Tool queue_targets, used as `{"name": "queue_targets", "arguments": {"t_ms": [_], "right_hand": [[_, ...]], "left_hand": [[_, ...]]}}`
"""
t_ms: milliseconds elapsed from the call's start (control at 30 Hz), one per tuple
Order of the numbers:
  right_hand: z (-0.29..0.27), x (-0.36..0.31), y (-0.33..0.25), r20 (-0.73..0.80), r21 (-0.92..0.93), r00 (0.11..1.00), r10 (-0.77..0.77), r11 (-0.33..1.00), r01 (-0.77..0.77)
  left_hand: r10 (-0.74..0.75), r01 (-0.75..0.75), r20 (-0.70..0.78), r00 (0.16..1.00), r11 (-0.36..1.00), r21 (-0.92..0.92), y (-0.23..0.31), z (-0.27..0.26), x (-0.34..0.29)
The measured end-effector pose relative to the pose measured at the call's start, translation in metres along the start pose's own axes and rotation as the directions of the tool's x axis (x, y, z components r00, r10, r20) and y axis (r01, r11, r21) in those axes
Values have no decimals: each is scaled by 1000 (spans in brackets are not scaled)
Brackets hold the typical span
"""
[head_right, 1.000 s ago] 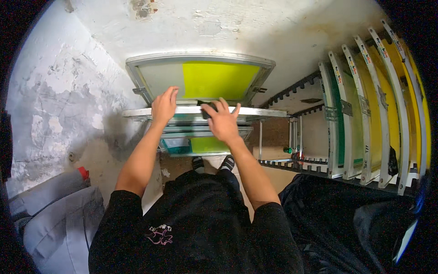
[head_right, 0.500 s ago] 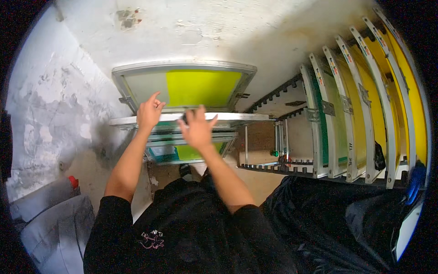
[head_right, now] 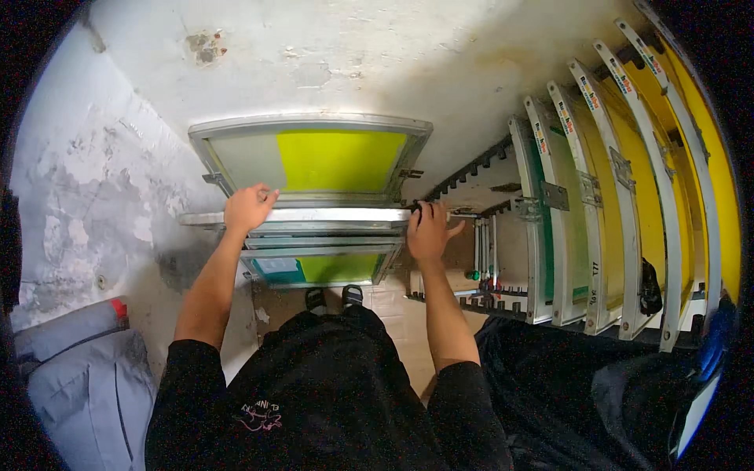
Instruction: Select a screen from the storage rack and wipe its surface clean with a cloth.
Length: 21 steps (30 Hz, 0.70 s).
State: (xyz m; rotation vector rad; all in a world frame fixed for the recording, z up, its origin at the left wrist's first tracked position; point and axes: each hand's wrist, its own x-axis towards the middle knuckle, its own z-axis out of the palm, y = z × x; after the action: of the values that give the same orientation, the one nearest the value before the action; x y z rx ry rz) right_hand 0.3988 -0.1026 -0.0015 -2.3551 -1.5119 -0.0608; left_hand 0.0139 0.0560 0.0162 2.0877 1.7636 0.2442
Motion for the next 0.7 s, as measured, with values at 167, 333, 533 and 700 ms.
{"name": "queue_targets", "arguments": {"t_ms": [167,333,533,700], "right_hand": [[16,-20,-65,150,103,977,-149,986,134],[21,-30,-109,32,201,899,-437,884,422],[-1,0,27,33,-18,983,-180,983,181],[5,5,49,-59,73,998,-5,997,9]], "left_hand": [[-16,15,-107,994,1000,-7,-2,9,1],[-37,37,-143,989,999,1,-4,11,1],[-45,49,-185,982,999,17,2,8,0],[-84,94,-137,987,993,68,4,8,-1]]}}
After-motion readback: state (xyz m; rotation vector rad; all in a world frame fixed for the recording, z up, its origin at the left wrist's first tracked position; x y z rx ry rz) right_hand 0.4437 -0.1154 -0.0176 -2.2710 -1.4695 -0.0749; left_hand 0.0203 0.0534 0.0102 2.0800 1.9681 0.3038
